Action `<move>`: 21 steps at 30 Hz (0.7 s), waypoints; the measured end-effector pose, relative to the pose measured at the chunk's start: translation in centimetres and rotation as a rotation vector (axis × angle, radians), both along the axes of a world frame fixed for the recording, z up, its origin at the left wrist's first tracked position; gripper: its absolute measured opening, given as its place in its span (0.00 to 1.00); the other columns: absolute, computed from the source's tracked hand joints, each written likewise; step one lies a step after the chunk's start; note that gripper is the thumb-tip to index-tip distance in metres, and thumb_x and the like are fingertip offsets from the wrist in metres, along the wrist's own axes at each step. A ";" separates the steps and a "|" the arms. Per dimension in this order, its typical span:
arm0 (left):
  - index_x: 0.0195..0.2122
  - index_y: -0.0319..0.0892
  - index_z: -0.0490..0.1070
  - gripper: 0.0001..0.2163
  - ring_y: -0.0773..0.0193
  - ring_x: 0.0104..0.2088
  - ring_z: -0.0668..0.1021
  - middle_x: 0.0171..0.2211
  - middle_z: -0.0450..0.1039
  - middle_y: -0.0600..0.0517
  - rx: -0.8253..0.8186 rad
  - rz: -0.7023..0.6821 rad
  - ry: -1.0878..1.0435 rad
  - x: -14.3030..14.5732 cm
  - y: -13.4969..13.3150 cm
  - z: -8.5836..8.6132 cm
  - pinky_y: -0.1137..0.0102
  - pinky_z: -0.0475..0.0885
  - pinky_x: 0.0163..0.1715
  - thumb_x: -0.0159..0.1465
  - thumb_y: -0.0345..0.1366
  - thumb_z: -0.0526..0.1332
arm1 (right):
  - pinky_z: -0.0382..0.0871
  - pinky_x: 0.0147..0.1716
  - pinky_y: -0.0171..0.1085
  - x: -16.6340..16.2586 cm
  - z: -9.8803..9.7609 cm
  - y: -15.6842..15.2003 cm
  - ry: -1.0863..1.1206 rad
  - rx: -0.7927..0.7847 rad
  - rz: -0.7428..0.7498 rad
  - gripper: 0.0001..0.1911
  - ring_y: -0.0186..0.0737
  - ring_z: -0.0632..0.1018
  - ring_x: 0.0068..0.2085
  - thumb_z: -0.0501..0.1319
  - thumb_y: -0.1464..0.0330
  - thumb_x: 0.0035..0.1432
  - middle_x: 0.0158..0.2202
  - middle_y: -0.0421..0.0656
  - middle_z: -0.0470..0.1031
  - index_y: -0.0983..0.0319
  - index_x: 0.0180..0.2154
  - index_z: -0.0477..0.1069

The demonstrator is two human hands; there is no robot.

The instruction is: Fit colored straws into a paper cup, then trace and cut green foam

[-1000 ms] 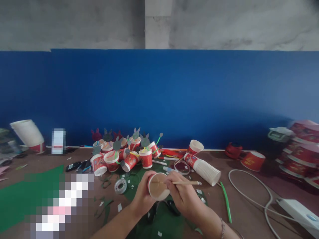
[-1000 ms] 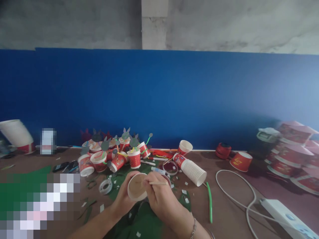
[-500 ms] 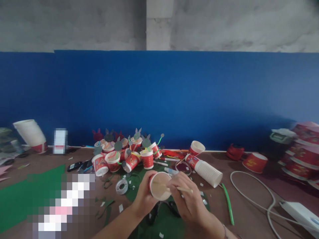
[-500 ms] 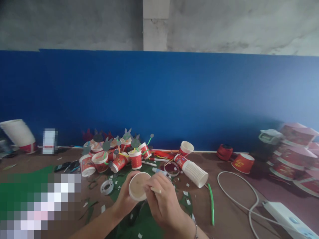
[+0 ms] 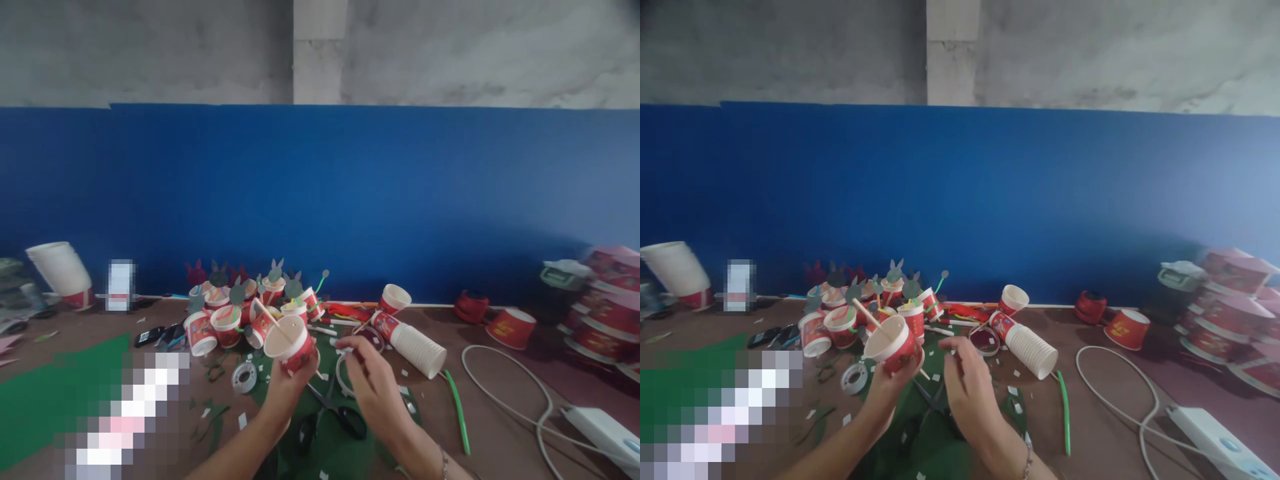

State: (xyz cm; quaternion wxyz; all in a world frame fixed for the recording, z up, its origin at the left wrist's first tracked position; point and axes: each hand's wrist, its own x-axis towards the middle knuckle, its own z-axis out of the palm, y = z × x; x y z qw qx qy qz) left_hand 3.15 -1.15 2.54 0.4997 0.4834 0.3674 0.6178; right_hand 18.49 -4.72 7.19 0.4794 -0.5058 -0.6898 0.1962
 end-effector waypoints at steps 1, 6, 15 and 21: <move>0.39 0.38 0.75 0.16 0.55 0.39 0.76 0.37 0.77 0.46 -0.034 -0.013 -0.066 0.1 0.0 0.2 0.63 0.70 0.42 0.51 0.41 0.67 | 0.66 0.29 0.35 -0.4 -0.3 0.3 -0.037 -0.104 0.020 0.14 0.36 0.70 0.25 0.52 0.71 0.57 0.23 0.39 0.68 0.64 0.44 0.68; 0.39 0.39 0.75 0.20 0.56 0.39 0.76 0.37 0.77 0.45 -0.112 -0.146 -0.211 0.4 -0.5 0.0 0.66 0.70 0.41 0.47 0.42 0.70 | 0.62 0.26 0.32 -2.0 -2.0 0.9 -0.044 -0.245 0.189 0.05 0.35 0.69 0.26 0.56 0.72 0.51 0.25 0.40 0.71 0.64 0.31 0.70; 0.37 0.40 0.72 0.20 0.59 0.30 0.76 0.37 0.75 0.45 -0.240 -0.444 -0.360 0.0 -1.3 0.2 0.74 0.66 0.18 0.49 0.48 0.67 | 0.49 0.13 0.27 -2.3 -3.4 1.1 0.169 -0.596 0.476 0.14 0.24 0.59 0.14 0.52 0.62 0.59 0.17 0.35 0.66 0.64 0.28 0.66; 0.33 0.40 0.70 0.17 0.61 0.28 0.77 0.30 0.74 0.50 -0.335 -0.394 -0.451 0.2 -1.1 0.6 0.73 0.69 0.20 0.48 0.47 0.68 | 0.53 0.13 0.27 -2.7 -3.8 0.8 0.121 -0.619 0.453 0.12 0.26 0.63 0.14 0.53 0.63 0.57 0.18 0.35 0.68 0.63 0.26 0.64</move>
